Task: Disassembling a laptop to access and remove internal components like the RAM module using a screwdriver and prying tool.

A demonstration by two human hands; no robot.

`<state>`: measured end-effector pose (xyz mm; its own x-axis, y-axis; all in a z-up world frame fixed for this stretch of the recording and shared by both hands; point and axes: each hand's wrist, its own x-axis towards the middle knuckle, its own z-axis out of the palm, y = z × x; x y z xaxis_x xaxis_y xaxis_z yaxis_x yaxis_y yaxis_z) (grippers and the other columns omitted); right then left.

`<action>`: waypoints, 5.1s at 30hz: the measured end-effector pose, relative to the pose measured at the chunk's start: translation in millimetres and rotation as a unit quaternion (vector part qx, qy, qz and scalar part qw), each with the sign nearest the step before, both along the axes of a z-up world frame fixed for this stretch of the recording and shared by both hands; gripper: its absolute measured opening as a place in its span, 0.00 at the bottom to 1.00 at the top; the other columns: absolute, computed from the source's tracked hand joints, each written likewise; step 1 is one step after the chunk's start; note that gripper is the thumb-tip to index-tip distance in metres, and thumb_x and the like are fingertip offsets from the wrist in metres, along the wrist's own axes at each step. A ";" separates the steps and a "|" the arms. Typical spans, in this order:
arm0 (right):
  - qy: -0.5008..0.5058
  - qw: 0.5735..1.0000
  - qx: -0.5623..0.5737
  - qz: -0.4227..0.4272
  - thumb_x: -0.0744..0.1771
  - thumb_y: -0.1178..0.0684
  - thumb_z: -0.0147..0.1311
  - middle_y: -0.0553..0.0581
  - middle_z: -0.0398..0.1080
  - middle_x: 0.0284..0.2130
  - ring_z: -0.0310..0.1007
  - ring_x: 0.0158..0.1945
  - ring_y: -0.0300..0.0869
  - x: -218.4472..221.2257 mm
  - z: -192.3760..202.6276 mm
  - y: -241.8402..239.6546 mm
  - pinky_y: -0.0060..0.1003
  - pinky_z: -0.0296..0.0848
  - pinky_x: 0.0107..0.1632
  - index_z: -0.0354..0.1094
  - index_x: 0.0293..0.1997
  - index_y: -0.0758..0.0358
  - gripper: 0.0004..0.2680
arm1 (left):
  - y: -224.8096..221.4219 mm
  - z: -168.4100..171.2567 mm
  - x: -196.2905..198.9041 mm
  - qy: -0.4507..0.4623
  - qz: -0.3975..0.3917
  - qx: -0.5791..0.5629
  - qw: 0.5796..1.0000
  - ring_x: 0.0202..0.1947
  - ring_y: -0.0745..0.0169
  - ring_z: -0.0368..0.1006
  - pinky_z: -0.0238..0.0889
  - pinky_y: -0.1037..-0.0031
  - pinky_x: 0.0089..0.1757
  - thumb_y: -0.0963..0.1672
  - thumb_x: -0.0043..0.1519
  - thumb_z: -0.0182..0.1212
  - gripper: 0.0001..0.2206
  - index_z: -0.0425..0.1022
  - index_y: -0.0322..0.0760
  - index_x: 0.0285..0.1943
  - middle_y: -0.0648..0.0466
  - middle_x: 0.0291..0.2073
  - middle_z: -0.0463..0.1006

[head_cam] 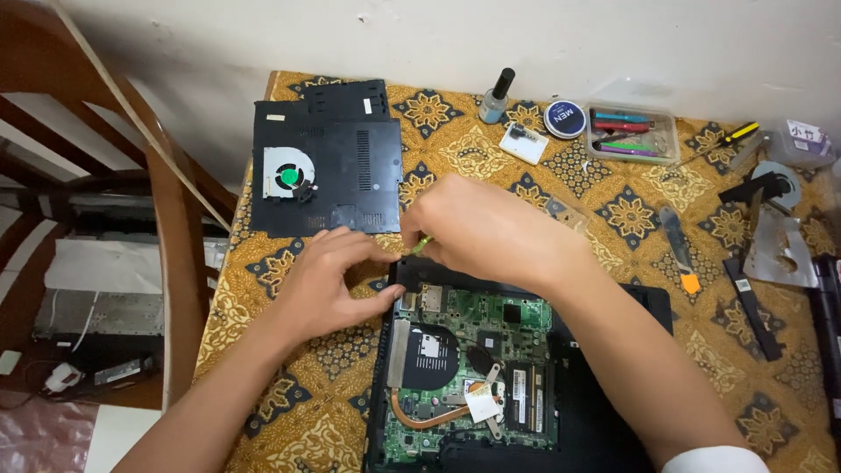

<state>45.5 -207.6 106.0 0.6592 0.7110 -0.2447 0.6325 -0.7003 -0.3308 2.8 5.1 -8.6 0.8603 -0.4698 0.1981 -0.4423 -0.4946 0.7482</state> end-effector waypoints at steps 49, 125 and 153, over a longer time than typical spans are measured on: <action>0.060 0.961 0.145 -0.228 0.70 0.49 0.46 0.58 0.76 0.45 0.80 0.48 0.48 -83.2 -96.9 -79.6 0.43 0.76 0.44 0.64 0.55 0.61 0.10 | -10.0 57.8 -25.9 0.607 0.026 0.005 0.794 0.43 0.68 0.74 0.73 0.78 0.43 0.40 0.65 0.61 0.13 0.69 0.44 0.57 0.56 0.41 0.77; -0.040 0.952 0.305 0.008 0.70 0.54 0.51 0.55 0.74 0.30 0.75 0.31 0.45 -63.1 -64.0 -30.1 0.38 0.72 0.35 0.69 0.41 0.64 0.05 | -32.9 20.4 -70.7 0.276 0.029 -0.024 0.960 0.51 0.51 0.77 0.71 0.63 0.58 0.42 0.62 0.63 0.24 0.65 0.28 0.67 0.49 0.54 0.64; -0.019 0.888 0.338 -0.311 0.70 0.53 0.50 0.54 0.78 0.26 0.81 0.30 0.38 -100.2 -91.6 -140.5 0.27 0.81 0.34 0.74 0.40 0.64 0.07 | -37.8 27.2 -68.3 0.287 0.049 0.061 0.955 0.51 0.59 0.74 0.70 0.70 0.59 0.43 0.57 0.70 0.31 0.64 0.31 0.71 0.51 0.55 0.69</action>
<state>-54.7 -348.1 14.4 0.9746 0.1816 0.1312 0.2128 -0.5676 -0.7953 -65.5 -32.7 18.6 0.8515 -0.3704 -0.3711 0.0771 -0.6116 0.7874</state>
